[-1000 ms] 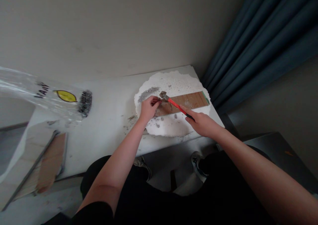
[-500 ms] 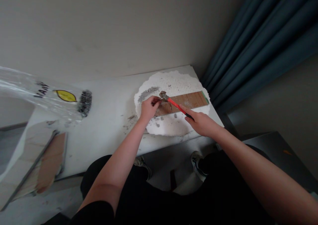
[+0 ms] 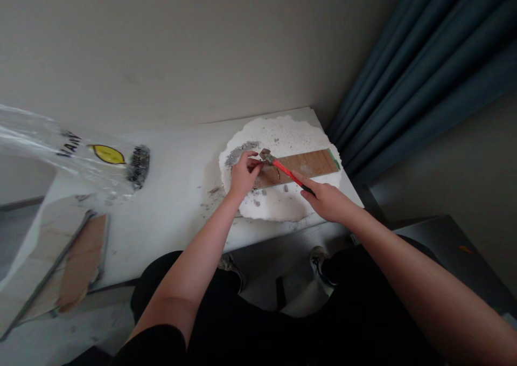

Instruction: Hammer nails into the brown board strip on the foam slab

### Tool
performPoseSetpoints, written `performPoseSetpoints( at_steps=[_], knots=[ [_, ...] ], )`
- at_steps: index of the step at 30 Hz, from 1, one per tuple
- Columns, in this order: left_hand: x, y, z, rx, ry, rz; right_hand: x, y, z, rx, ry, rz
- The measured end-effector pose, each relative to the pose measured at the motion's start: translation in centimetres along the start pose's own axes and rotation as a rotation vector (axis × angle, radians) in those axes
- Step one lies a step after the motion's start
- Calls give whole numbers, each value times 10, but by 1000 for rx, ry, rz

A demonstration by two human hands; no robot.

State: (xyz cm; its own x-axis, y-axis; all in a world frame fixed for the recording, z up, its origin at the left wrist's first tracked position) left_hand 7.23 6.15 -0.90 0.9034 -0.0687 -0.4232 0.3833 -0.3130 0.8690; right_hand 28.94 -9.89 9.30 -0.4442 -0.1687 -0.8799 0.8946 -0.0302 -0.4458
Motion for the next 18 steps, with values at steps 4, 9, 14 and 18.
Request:
performPoseSetpoints(
  at_steps=[4,9,14,18],
  knots=[
    [0,1,1,9,17,7,0,0,0,10,-9,-2],
    [0,4,2,4,18,-3,-1,-1,0,18,-19,-12],
    [0,4,2,15,23,-17,-2,-2,0,20,-17,-12],
    [0,3,2,12,28,-39,-1,-1,0,13,-9,-5]
  ],
)
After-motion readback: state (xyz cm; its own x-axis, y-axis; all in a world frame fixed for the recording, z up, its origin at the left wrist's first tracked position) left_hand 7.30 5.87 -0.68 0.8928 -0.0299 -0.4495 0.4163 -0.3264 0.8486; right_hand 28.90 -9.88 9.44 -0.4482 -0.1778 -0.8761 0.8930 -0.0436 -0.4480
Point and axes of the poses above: each hand's wrist, its own z-axis away from the middle knuckle, its own x-axis out of the palm, y = z × x, the point moved 1 cm from there along -z, towards the middle knuckle, and after that the axes turned 4 degrees about y, right-handed, at the moved point
